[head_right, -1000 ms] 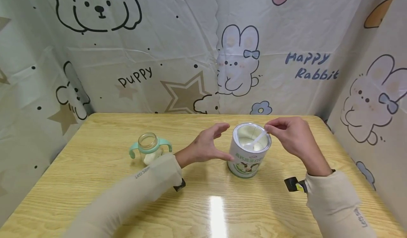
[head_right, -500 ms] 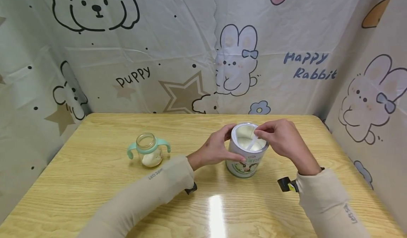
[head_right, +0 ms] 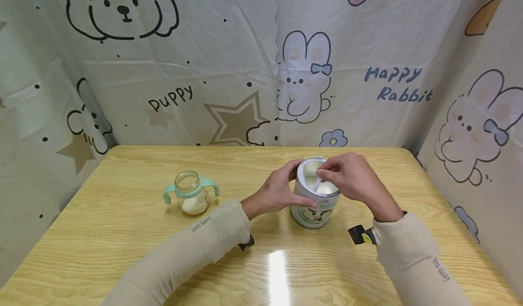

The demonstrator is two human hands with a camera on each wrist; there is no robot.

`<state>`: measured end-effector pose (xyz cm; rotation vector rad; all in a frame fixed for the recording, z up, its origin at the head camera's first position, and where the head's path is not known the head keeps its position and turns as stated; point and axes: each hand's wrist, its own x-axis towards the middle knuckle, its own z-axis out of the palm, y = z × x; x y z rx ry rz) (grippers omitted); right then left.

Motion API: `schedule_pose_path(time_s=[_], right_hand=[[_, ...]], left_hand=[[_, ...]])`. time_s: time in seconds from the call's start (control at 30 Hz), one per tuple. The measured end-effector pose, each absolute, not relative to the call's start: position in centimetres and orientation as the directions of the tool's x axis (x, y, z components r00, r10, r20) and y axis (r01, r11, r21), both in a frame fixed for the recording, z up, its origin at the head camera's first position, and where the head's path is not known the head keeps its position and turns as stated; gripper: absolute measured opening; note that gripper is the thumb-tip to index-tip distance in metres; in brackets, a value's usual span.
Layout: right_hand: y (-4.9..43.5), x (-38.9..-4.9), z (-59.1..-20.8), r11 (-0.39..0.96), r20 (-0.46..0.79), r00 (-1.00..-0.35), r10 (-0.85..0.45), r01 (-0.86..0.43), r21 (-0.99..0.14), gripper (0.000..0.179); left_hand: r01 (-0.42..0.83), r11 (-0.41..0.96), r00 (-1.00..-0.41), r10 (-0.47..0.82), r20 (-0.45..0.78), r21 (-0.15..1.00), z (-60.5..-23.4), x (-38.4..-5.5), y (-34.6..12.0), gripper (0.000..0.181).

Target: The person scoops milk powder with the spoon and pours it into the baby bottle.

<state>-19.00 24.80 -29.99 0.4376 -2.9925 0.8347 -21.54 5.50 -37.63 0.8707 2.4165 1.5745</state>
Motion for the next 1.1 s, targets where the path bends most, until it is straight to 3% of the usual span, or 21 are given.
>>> schedule_pose_path(time_s=[0.2, 0.57, 1.1], right_hand=[[24.4, -19.5, -30.0, 0.805, 0.042, -0.961, -0.272, -0.251, -0.537, 0.018], [26.5, -19.7, -29.5, 0.779, -0.022, -0.995, -0.098, -0.063, -0.624, 0.045], [29.6, -19.7, -30.2, 0.719, -0.027, -0.995, 0.094, 0.087, -0.689, 0.051]], left_hand=[[0.4, 0.288, -0.822, 0.533, 0.201, 0.87, -37.7, -21.6, 5.6, 0.093], [0.393, 0.296, -0.828, 0.525, 0.196, 0.871, -37.7, -21.6, 5.6, 0.096], [0.388, 0.312, -0.832, 0.523, 0.184, 0.867, -37.6, -21.5, 5.6, 0.098]])
